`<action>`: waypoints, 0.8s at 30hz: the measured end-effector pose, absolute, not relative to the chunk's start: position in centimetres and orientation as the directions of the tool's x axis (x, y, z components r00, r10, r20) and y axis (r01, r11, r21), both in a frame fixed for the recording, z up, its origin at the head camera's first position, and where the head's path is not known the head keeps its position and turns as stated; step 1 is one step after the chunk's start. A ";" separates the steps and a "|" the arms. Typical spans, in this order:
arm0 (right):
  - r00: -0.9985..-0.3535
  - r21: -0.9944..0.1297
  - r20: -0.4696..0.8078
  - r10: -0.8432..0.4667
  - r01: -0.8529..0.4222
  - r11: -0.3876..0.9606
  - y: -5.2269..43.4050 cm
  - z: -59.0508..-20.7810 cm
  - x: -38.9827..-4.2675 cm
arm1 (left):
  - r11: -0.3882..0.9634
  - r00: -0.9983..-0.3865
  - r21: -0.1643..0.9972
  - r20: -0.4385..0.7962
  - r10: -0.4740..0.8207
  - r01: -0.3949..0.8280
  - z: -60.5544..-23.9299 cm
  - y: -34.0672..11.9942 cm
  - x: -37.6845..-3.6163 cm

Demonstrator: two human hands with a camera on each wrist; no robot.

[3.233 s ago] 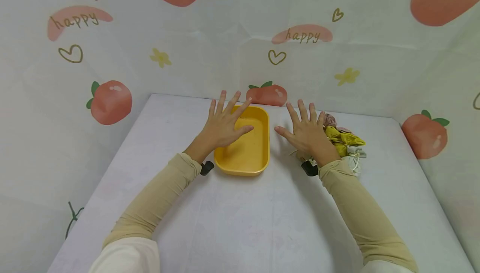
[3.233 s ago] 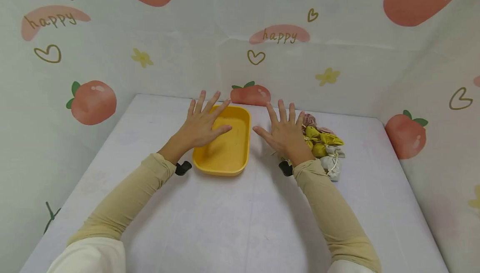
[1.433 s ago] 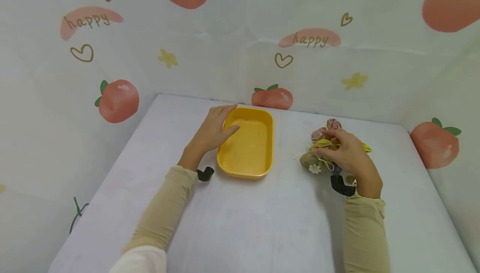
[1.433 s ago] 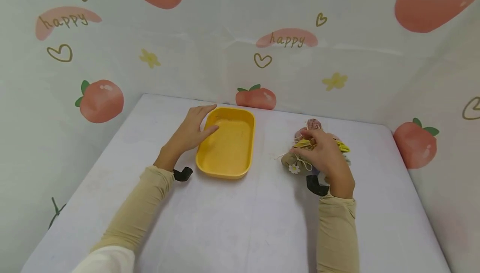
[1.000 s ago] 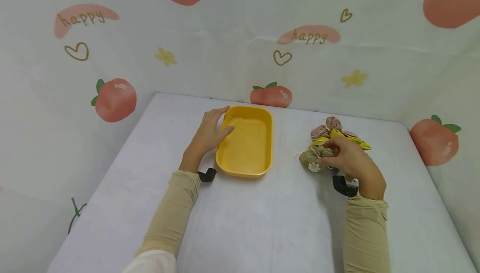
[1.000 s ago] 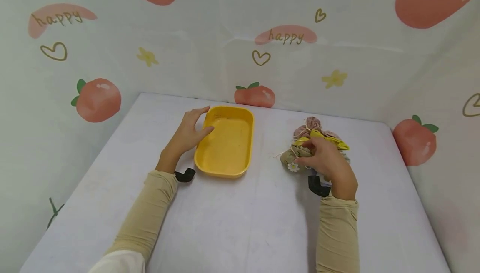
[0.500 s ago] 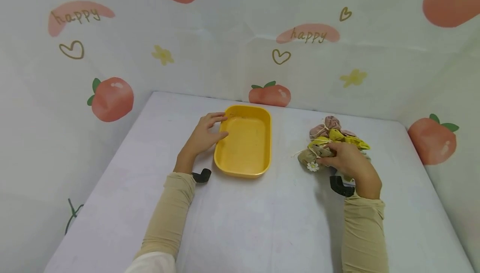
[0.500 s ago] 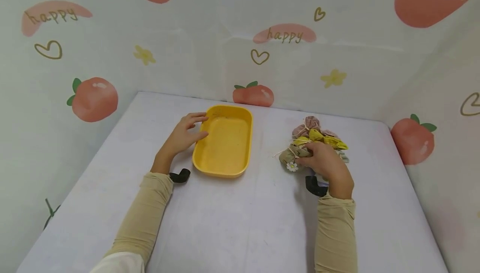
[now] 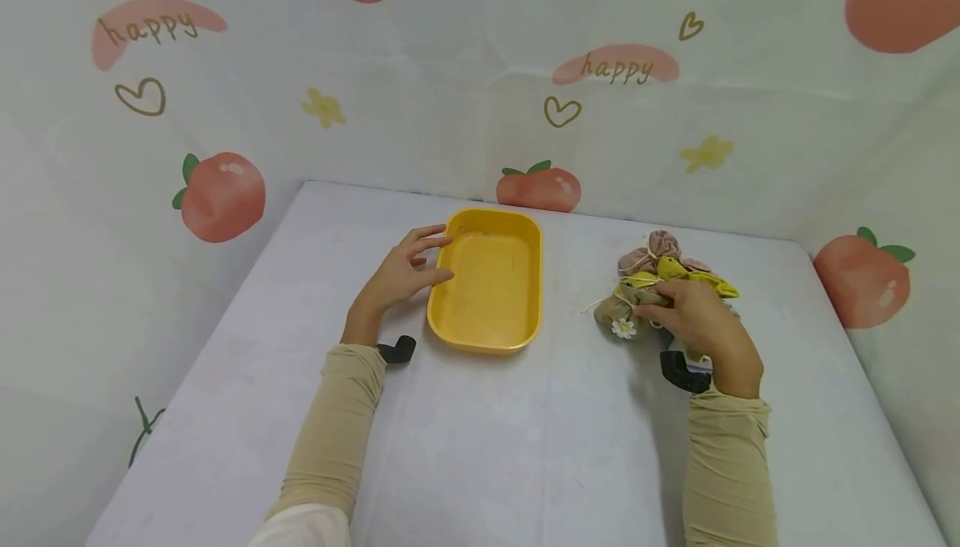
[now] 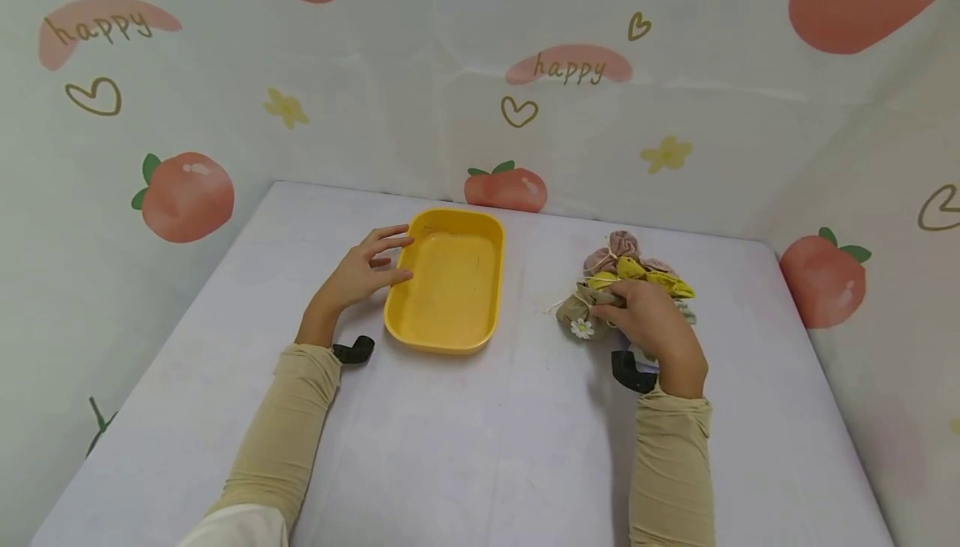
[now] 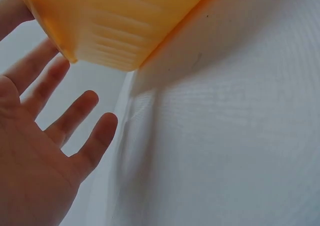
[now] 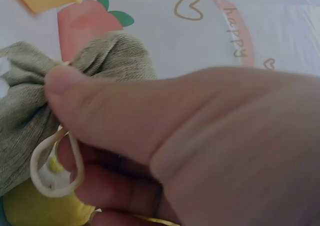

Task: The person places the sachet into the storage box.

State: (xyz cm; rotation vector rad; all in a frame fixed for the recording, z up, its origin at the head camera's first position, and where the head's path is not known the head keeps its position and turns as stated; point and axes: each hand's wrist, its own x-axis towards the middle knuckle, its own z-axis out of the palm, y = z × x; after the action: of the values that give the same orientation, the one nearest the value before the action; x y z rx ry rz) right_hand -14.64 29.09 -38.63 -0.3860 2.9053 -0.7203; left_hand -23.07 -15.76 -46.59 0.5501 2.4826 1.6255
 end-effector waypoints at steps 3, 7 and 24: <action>-0.957 -0.472 0.002 -0.288 -0.255 0.844 28.8 -38.6 -14.7 | 0.359 -0.928 0.904 0.092 0.361 0.230 -46.5 -15.9 -23.1; -0.951 -0.486 0.086 -0.296 -0.300 0.821 28.3 -38.6 -15.0 | 0.380 -0.930 0.895 0.090 0.357 0.233 -46.5 -15.9 -23.1; -0.862 -0.579 0.477 -0.172 -0.455 0.676 24.7 -38.0 -17.4 | 0.383 -0.932 0.896 0.083 0.352 0.224 -46.6 -15.7 -23.0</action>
State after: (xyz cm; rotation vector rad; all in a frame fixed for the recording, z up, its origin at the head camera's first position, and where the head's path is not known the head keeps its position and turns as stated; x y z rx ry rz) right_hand -17.39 24.74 -37.98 -0.6317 3.2244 -1.3059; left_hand -22.98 -15.69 -46.55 0.5251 2.5097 1.5966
